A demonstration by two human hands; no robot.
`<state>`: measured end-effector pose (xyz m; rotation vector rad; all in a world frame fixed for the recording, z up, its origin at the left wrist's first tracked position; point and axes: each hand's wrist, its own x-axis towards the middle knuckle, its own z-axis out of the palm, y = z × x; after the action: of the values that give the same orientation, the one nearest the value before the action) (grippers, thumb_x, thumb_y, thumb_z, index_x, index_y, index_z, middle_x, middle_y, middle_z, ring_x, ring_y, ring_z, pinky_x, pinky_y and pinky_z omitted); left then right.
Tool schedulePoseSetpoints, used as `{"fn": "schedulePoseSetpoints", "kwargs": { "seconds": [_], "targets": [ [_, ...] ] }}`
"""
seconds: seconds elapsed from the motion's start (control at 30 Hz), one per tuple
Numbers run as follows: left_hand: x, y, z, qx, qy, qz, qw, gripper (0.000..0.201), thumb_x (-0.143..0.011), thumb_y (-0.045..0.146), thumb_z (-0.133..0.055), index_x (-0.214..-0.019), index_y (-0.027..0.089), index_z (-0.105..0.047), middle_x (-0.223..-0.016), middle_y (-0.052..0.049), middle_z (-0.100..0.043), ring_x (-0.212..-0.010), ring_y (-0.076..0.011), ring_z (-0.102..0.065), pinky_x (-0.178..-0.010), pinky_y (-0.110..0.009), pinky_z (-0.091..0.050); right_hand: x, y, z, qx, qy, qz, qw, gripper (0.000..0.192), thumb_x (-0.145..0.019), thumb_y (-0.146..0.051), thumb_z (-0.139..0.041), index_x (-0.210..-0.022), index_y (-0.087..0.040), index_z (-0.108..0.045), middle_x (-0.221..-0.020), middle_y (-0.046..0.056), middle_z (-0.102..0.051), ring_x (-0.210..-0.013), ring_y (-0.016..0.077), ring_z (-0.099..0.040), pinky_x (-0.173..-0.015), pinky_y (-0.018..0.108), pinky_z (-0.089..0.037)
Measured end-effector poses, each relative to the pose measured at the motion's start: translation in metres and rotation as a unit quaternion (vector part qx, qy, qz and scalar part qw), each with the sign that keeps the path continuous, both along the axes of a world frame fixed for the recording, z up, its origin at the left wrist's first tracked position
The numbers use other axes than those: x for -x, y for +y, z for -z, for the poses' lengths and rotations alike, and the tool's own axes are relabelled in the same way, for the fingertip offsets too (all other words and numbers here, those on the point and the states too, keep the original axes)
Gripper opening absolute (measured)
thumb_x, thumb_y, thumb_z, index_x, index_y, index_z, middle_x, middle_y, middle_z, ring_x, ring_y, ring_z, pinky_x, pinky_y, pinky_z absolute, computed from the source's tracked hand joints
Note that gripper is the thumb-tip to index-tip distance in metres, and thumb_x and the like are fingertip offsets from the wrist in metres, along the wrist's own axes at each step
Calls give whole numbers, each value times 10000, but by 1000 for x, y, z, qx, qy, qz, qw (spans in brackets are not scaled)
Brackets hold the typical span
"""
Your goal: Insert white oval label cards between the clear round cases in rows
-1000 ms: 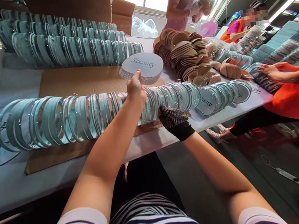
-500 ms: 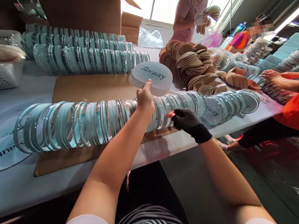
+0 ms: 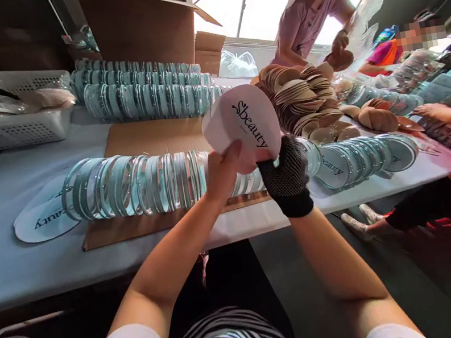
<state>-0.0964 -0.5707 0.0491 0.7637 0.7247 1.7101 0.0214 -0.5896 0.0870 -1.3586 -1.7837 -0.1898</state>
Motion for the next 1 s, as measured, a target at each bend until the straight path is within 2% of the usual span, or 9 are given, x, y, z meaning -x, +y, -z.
{"fn": "schedulePoseSetpoints", "kwargs": {
  "seconds": [0.1,0.23,0.33,0.43,0.57,0.73,0.83,0.93,1.0],
  "targets": [
    [3,-3,-6,-2,-69,22,997,160,-752,309,-779,-882,223,-743,-875,-17,-760,-1046,-227,-693,-936,-334,-545,-1,-7,0,3,113,50,992,482,-880,-503,-465,-1120,-124,-642,-1113,203,-672,-1116,309,-630,-946,474,-519],
    [22,19,-32,20,-187,-36,982,345,-750,239,-787,-1087,243,-711,-1074,-27,-751,-1226,-229,-616,-1078,-363,-463,-32,-46,-2,-85,160,115,977,621,-858,-540,-509,-1295,-101,-544,-1254,229,-609,-1213,318,-583,-995,481,-488],
    [35,48,-42,26,-217,-26,975,390,-820,242,-726,-1204,278,-668,-1214,-28,-712,-1271,-217,-585,-1109,-390,-429,-46,-89,14,62,36,135,988,624,-833,-534,-528,-1299,-119,-562,-1153,229,-660,-1082,353,-642,-857,479,-536],
    [38,69,-34,70,-211,-3,975,384,-847,197,-682,-1222,273,-651,-1268,-42,-687,-1269,-217,-586,-1095,-431,-437,-39,-109,38,218,-74,145,962,545,-858,-472,-455,-1269,-145,-599,-881,173,-703,-774,323,-677,-604,393,-508],
    [37,74,-16,106,-244,15,964,349,-864,164,-642,-1202,252,-651,-1305,-56,-664,-1252,-211,-598,-1092,-428,-441,-10,-79,53,289,-142,109,940,526,-871,-351,-437,-1354,-169,-540,-837,121,-706,-677,259,-655,-540,305,-423],
    [39,69,-17,102,-273,-13,956,350,-887,183,-617,-1232,239,-631,-1305,-70,-663,-1242,-213,-608,-1082,-421,-452,15,-22,55,281,-181,59,941,476,-919,-391,-444,-1311,-131,-521,-929,136,-697,-778,253,-660,-625,299,-429],
    [39,69,-20,107,-289,-28,951,370,-864,123,-618,-1223,213,-626,-1296,-84,-665,-1247,-226,-604,-1083,-432,-452,11,-19,58,224,-128,57,964,458,-959,-505,-354,-1152,-142,-555,-883,117,-687,-766,238,-651,-637,294,-425],
    [36,72,-19,107,-300,-35,947,365,-844,97,-638,-1194,199,-628,-1271,-83,-675,-1258,-229,-593,-1094,-428,-442,3,-23,64,176,-97,71,977,367,-958,-433,-324,-989,-165,-573,-883,116,-690,-777,222,-645,-657,291,-422],
    [35,74,-15,103,-302,-36,947,342,-840,115,-657,-1169,205,-637,-1268,-72,-676,-1263,-224,-587,-1104,-413,-431,3,-20,67,191,-123,77,971,305,-936,-388,-378,-948,-169,-590,-881,113,-696,-781,220,-646,-658,287,-413]
  ]
}}
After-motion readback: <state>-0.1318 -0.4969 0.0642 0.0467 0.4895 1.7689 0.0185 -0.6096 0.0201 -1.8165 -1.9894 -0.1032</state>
